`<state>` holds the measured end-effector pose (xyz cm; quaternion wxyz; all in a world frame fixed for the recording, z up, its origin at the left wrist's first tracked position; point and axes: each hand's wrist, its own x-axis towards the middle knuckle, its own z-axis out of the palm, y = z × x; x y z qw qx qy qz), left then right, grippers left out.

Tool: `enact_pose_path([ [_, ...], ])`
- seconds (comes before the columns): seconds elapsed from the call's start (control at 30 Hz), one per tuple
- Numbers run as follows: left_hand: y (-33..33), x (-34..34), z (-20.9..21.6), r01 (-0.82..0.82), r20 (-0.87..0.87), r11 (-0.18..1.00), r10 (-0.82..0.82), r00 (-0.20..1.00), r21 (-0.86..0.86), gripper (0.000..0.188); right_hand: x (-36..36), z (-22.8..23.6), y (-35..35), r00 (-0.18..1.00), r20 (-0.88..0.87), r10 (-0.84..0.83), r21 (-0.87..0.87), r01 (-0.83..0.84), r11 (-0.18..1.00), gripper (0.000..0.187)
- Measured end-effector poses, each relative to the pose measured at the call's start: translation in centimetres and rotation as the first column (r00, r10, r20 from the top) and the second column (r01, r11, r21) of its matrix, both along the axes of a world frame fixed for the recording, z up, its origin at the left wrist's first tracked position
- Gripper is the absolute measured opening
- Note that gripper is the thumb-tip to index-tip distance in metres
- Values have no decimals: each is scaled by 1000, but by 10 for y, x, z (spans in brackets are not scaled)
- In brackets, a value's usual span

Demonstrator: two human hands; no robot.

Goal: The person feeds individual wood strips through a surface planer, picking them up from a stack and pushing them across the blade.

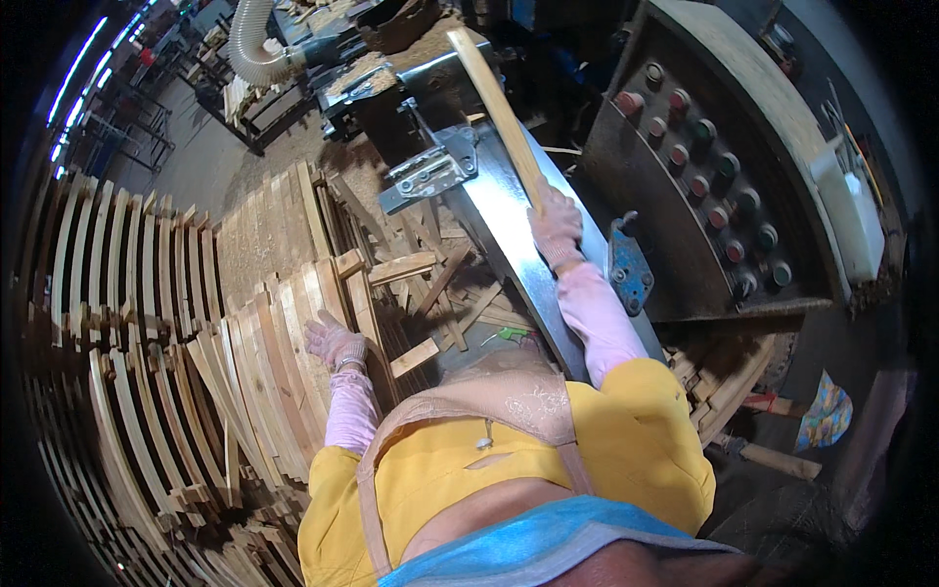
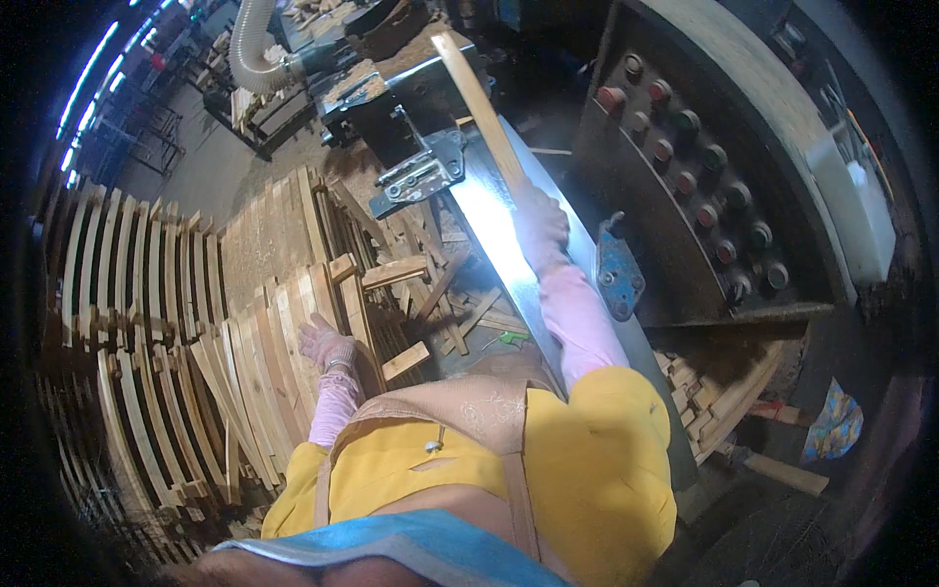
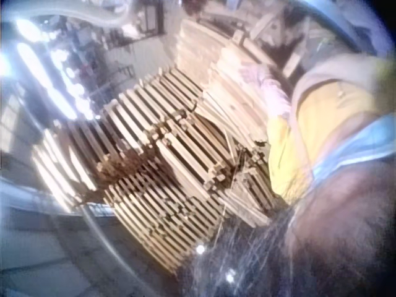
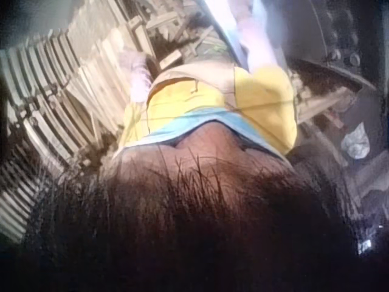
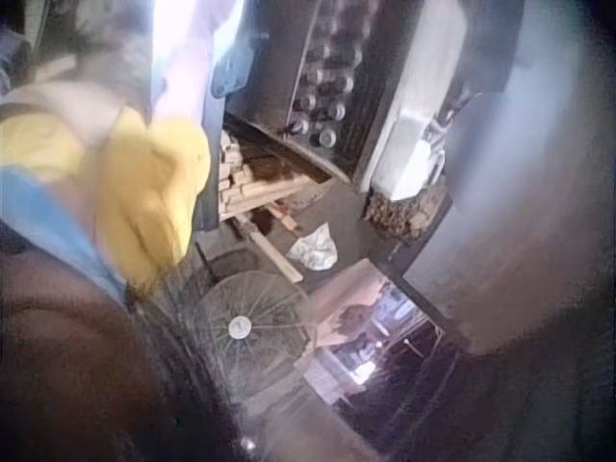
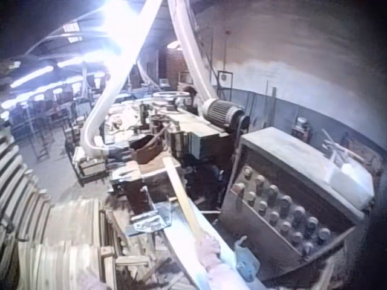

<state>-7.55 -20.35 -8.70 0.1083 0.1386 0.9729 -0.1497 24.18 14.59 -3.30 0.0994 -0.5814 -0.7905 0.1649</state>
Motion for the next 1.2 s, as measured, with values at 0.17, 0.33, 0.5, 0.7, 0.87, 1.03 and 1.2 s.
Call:
enact_pose_path([
  [0.17,-23,-15,-63,-11,-129,998,20,991,68,103,117,-19,-103,990,-50,131,196,-119,973,58],
  [0.33,12,13,-1,-71,38,997,69,997,38,106,191,-21,-174,996,58,69,256,-81,963,45],
  [0.5,8,5,29,-100,110,955,71,991,281,83,92,-37,-75,944,-142,297,581,-164,797,32],
  [0.7,69,-21,93,-118,210,563,-101,972,818,51,-15,-51,5,878,-283,385,379,-267,886,44],
  [0.87,161,10,102,-590,512,-155,-357,781,792,30,-44,50,-129,663,-523,535,-165,-695,700,80],
  [1.03,219,89,78,-763,535,39,-736,414,645,41,53,36,-152,861,-398,315,-64,-369,927,83],
  [1.2,183,118,27,-551,636,398,-688,349,733,68,192,-19,-200,998,-3,57,84,-56,995,63],
])
